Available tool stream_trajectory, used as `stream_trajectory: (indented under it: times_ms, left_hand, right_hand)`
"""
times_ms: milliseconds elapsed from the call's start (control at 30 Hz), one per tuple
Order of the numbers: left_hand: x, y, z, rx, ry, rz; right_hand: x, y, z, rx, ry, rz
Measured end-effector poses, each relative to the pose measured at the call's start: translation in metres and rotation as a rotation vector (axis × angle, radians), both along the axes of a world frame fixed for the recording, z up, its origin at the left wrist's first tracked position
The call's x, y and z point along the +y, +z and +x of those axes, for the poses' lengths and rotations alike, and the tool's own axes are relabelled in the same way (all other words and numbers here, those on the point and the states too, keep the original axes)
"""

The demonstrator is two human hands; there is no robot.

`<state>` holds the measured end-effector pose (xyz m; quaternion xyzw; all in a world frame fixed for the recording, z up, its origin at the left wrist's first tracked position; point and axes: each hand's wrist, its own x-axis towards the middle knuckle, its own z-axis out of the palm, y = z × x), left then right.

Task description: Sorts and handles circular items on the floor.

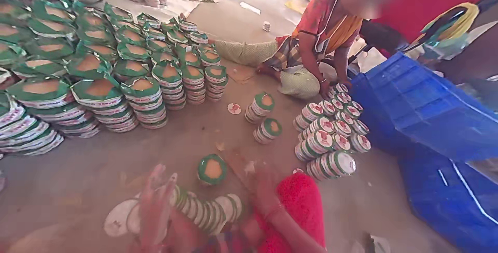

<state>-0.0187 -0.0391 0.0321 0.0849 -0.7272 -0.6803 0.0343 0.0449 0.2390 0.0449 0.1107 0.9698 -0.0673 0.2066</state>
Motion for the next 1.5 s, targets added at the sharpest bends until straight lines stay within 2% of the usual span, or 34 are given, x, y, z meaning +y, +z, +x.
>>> stream_trajectory:
  times_ms: [133, 300, 433, 533, 633, 733, 833, 933, 1200, 1267, 1367, 1500]
  left_hand:
    - [-0.007, 0.003, 0.004, -0.026, 0.005, -0.022]
    - [-0.008, 0.003, 0.002, -0.025, 0.022, -0.029]
    - [-0.008, -0.009, -0.001, 0.016, -0.145, -0.263]
    - [0.002, -0.01, -0.01, 0.11, -0.353, -0.512]
    - [0.022, 0.0, -0.025, 0.021, -0.545, -0.679]
    - [0.045, -0.006, -0.038, -0.056, -0.623, -0.775]
    - [0.055, -0.018, -0.047, -0.057, -0.642, -0.805]
    - [0.054, -0.021, -0.052, -0.025, -0.645, -0.797]
    - [0.052, -0.033, -0.041, 0.168, -0.643, -0.882]
    - [0.053, -0.033, -0.036, 0.198, -0.641, -0.904]
    - [0.055, -0.048, -0.026, 0.381, -0.526, -0.888]
    - [0.057, -0.067, -0.021, 0.547, -0.415, -0.889]
  right_hand:
    - [0.002, -0.01, -0.01, -0.044, 0.012, 0.108]
    - [0.003, -0.02, -0.018, -0.07, 0.022, 0.108]
    - [-0.001, -0.02, -0.012, 0.048, -0.005, 0.079]
    - [-0.002, -0.011, -0.008, 0.246, -0.019, -0.061]
    - [-0.009, -0.012, -0.016, 0.549, -0.004, -0.407]
    - [-0.021, -0.007, -0.043, 0.626, 0.134, -0.523]
    - [-0.035, -0.003, -0.07, 0.631, 0.147, -0.548]
    - [-0.041, -0.015, -0.088, 0.7, 0.111, -0.654]
    - [-0.046, -0.036, -0.09, 0.686, 0.073, -0.752]
    - [-0.045, -0.036, -0.089, 0.677, 0.083, -0.721]
    - [-0.046, -0.032, -0.091, 0.639, 0.165, -0.621]
    - [-0.05, -0.026, -0.096, 0.536, 0.263, -0.398]
